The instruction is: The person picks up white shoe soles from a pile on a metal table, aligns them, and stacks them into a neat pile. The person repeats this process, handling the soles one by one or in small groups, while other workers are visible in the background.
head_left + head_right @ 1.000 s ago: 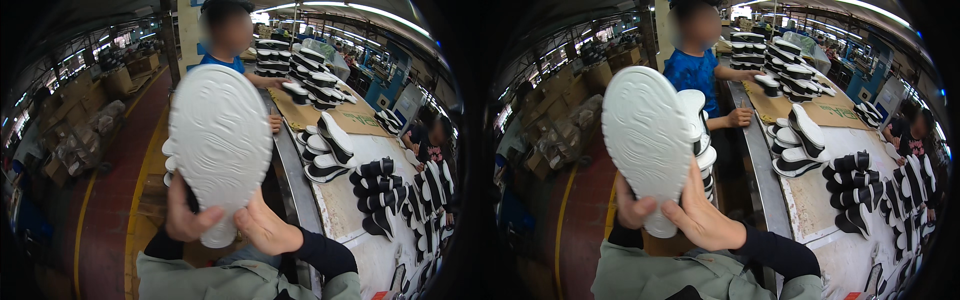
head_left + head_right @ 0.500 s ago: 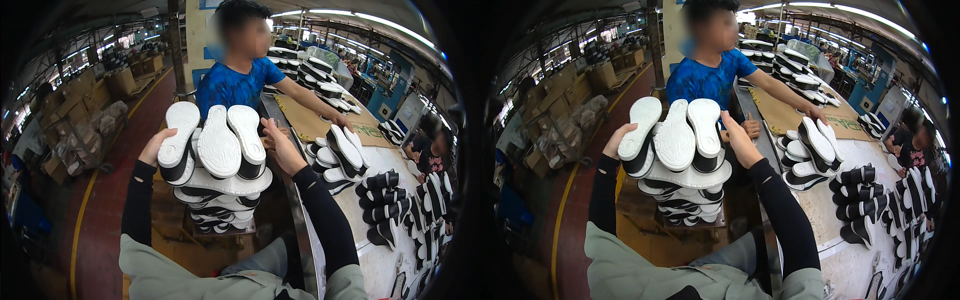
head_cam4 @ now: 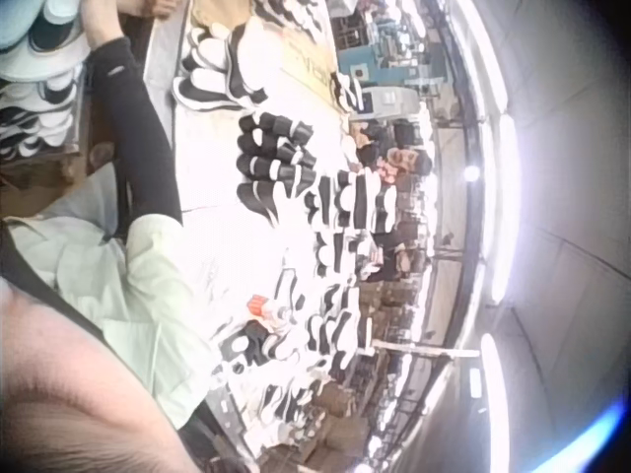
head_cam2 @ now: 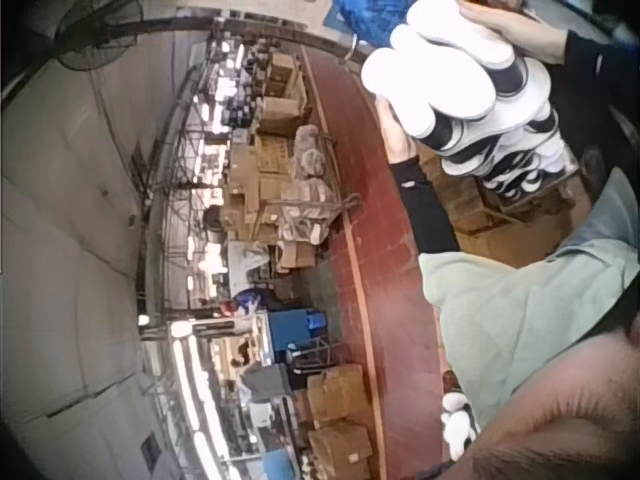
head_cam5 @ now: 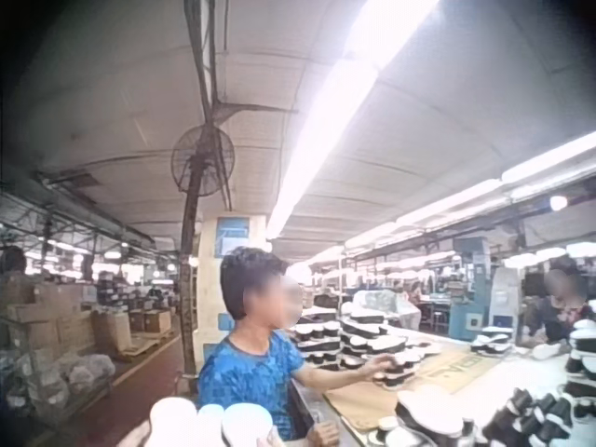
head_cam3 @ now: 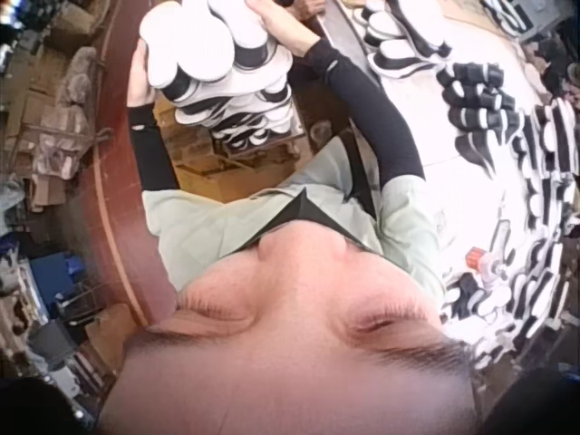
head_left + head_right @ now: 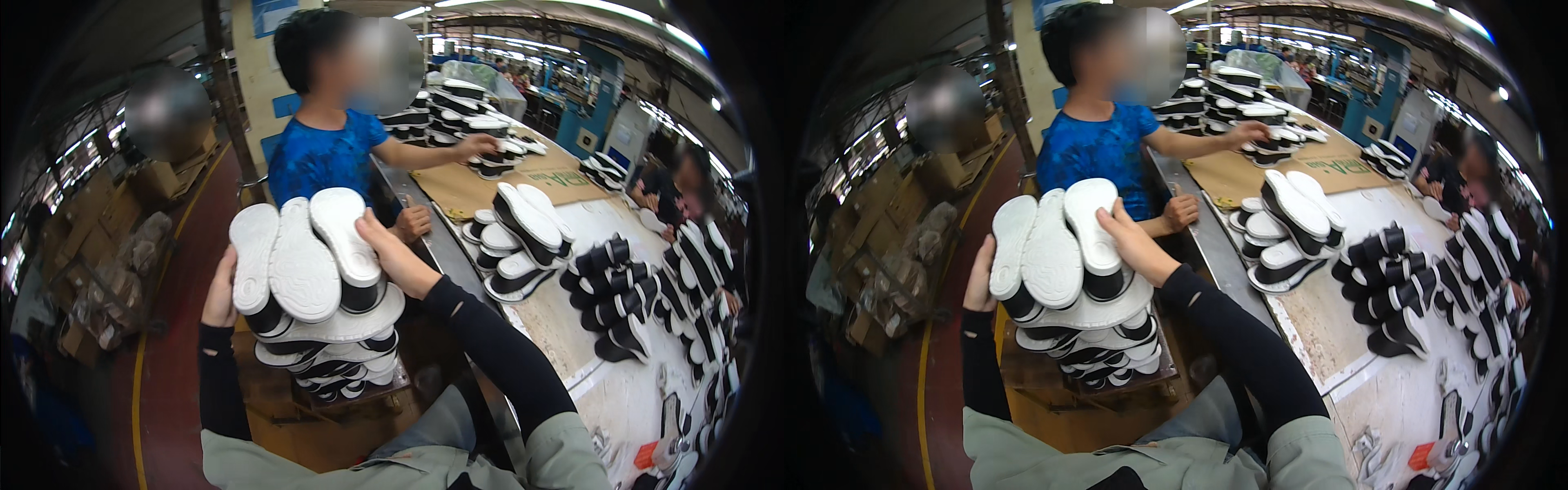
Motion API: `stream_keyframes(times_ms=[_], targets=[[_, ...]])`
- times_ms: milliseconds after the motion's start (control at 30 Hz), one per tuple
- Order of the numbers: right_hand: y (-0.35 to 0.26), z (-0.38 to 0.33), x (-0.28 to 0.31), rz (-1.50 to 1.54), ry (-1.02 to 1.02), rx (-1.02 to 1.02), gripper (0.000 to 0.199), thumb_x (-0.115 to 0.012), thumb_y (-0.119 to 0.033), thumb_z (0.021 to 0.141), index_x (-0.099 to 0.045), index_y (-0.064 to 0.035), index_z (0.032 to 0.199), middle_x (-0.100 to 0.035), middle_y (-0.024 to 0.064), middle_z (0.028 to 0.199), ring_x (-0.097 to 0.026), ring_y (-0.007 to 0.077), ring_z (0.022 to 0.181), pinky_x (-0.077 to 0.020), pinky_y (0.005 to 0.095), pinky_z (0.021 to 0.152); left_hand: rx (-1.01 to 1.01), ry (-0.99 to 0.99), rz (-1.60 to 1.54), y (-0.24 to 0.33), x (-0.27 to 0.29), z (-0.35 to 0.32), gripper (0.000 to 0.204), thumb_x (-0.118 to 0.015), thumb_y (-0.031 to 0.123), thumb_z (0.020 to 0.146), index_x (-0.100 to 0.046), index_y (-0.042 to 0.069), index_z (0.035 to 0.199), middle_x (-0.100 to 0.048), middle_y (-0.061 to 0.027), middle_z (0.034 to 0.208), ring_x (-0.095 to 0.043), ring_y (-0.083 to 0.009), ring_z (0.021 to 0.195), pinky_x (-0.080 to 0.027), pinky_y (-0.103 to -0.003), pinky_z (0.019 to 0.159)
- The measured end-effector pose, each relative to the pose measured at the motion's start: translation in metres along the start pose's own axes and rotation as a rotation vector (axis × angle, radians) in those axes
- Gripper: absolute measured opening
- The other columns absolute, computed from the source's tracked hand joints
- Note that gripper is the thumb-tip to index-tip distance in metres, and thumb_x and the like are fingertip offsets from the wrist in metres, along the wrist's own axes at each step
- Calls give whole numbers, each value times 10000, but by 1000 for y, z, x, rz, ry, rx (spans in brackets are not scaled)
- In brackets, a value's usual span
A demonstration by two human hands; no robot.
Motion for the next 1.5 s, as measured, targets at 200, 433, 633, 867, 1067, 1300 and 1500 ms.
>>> stream_keyframes(times_ms=[200, 433, 633, 867, 1067, 1300, 1500], targets=[[-3, -35, 30, -55, 11, 118, 813, -435, -487, 969, -142, 109, 1438, -222, 233, 1505, -213, 263, 1405, -178, 294, 1131, -318, 249, 381, 39, 40, -43, 590, -457, 260, 986, -214, 51, 1481, -329, -139, 1471, -380, -212, 1293, -308, -307, 1040], [-69, -197, 134, -607, 253, 128, 632, -555, -415, 931, -388, -23, 1398, -481, 223, 1342, -508, 272, 1208, -393, 344, 1016, -794, 310, 381, 98, -126, -117, 546, -399, 112, 936, -234, -51, 1430, -291, -205, 1483, -274, -285, 1386, -185, -407, 1146], [-110, -411, 297, -862, 1284, -55, 431, -710, -325, 809, -654, -7, 1095, -641, 147, 1082, -643, 249, 899, -502, 352, 766, -757, -303, 247, 13, -248, -103, 646, -682, 259, 784, -432, -77, 1276, -522, -235, 1262, -512, -325, 1196, -370, -418, 1048], [-78, -462, 342, -1562, 1572, -395, 610, -637, -561, 773, -596, -183, 1250, -367, 310, 1364, -428, 442, 1156, -384, 523, 909, -103, -1097, 371, -221, -513, -114, 631, -764, 224, 759, -488, -11, 1275, -613, -167, 1159, -612, -240, 1040, -479, -364, 906], [-66, -455, 352, -1333, 1541, -457, 552, -708, -522, 723, -610, -138, 1108, -369, 282, 1348, -391, 428, 1168, -393, 554, 871, 109, -986, 483, -390, -605, -113, 780, -829, 257, 676, -463, -56, 1289, -593, -171, 1186, -573, -243, 1106, -461, -356, 922], [-74, -504, 367, -1239, 1610, -610, 684, -786, -362, 587, -559, -44, 1148, -458, 376, 1190, -509, 502, 1078, -480, 457, 871, -171, -902, 451, -342, -651, -165, 710, -860, 204, 593, -538, -4, 1190, -660, -169, 1062, -639, -273, 1007, -491, -347, 856], [-117, -575, 357, -1131, 1787, -385, 613, -687, -229, 630, -512, 13, 1165, -454, 428, 1174, -603, 467, 934, -492, 440, 848, -171, -931, 512, -318, -618, -163, 454, -806, 222, 668, -654, 4, 1036, -690, -139, 969, -665, -231, 876, -502, -315, 804]])
Point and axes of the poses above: each hand's wrist, its own z-axis towards the middle knuckle, its own x-axis out of the back of the hand, y = z × x, the point moved 9 cm from there along z, towards the middle knuckle
